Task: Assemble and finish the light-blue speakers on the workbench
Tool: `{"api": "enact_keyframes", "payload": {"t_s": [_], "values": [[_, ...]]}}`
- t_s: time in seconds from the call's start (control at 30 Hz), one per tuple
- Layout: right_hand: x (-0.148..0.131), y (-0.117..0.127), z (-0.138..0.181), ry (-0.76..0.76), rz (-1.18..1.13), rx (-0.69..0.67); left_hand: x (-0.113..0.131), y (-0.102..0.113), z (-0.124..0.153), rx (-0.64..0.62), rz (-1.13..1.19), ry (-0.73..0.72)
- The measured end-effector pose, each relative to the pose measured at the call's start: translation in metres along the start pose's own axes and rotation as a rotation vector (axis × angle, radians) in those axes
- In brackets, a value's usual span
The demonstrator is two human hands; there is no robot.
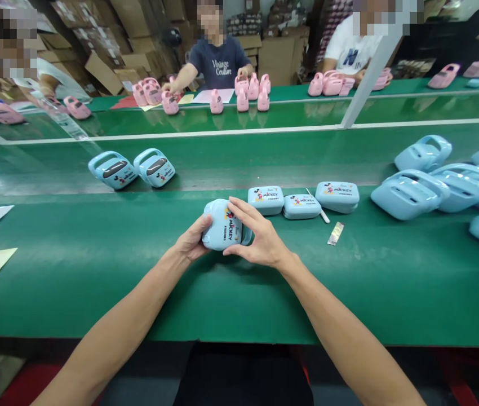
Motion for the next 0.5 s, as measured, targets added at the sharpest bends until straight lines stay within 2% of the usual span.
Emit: {"api": "enact_keyframes", "payload": {"t_s": [0.2, 0.5], "values": [[0.004, -0.003, 0.003, -0.007, 0.016, -0.026, 0.004, -0.003, 0.004, 0.018, -0.076, -0.038], [-0.016, 0.001, 0.0, 0.166, 0.101, 0.01, 0.017, -0.001, 0.01, -0.083, -0.197, -0.136]]}}
Point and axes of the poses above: each hand's wrist, its own z-axis away from the middle knuckle, its own y-axis out of the back of the hand, x = y × z, the point moved 5 cm from there along -z, towards the middle knuckle, and after that the axes turned 3 degrees about x, right-handed, at the moved point
